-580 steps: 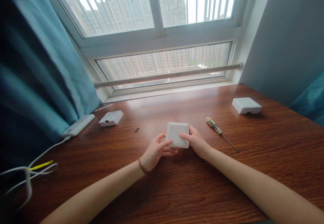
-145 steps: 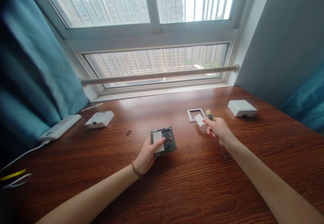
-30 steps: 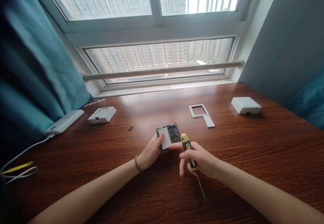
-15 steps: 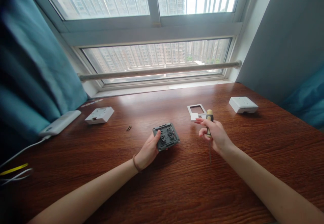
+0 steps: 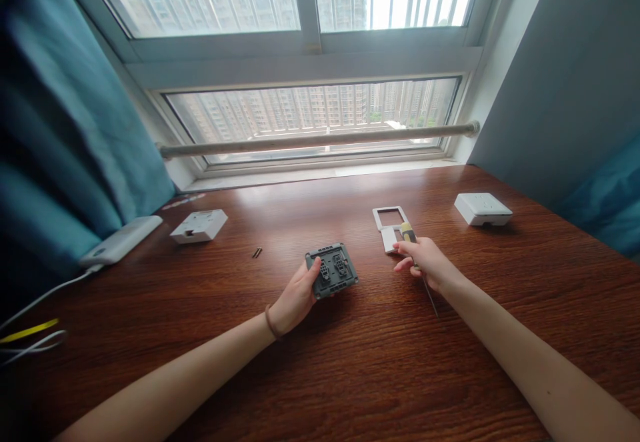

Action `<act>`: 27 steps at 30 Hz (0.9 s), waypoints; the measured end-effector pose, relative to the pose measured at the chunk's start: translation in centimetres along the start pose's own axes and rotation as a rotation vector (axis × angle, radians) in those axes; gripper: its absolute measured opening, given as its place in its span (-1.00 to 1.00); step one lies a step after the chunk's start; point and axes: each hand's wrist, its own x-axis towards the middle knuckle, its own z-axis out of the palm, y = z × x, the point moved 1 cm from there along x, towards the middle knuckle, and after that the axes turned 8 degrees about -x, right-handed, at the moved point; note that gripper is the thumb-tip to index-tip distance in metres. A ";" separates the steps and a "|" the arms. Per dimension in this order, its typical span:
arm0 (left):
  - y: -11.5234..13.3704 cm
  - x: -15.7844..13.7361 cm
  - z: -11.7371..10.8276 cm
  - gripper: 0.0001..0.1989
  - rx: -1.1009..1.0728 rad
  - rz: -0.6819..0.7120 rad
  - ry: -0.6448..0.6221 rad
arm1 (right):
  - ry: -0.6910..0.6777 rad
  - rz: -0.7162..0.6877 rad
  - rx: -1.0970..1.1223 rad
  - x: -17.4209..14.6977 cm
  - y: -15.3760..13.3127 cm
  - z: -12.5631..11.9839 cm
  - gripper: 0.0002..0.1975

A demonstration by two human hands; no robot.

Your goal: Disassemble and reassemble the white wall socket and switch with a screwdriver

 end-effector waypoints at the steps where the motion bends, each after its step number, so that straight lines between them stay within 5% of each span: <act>1: 0.0 0.0 0.0 -0.47 -0.004 0.002 0.001 | -0.014 -0.002 -0.039 0.0 0.0 0.0 -0.77; 8: -0.1 0.0 -0.1 -0.50 -0.051 0.002 0.003 | -0.035 -0.030 -0.400 0.2 0.2 -0.3 -0.67; 14: -0.1 0.1 -0.1 -0.54 -0.074 0.005 0.003 | -0.012 -0.100 -0.686 -0.3 -0.2 -0.3 -0.89; 27: -0.1 0.1 -0.2 -0.51 -0.049 -0.003 -0.002 | -0.037 -0.286 -0.888 -1.4 -0.3 0.6 -0.93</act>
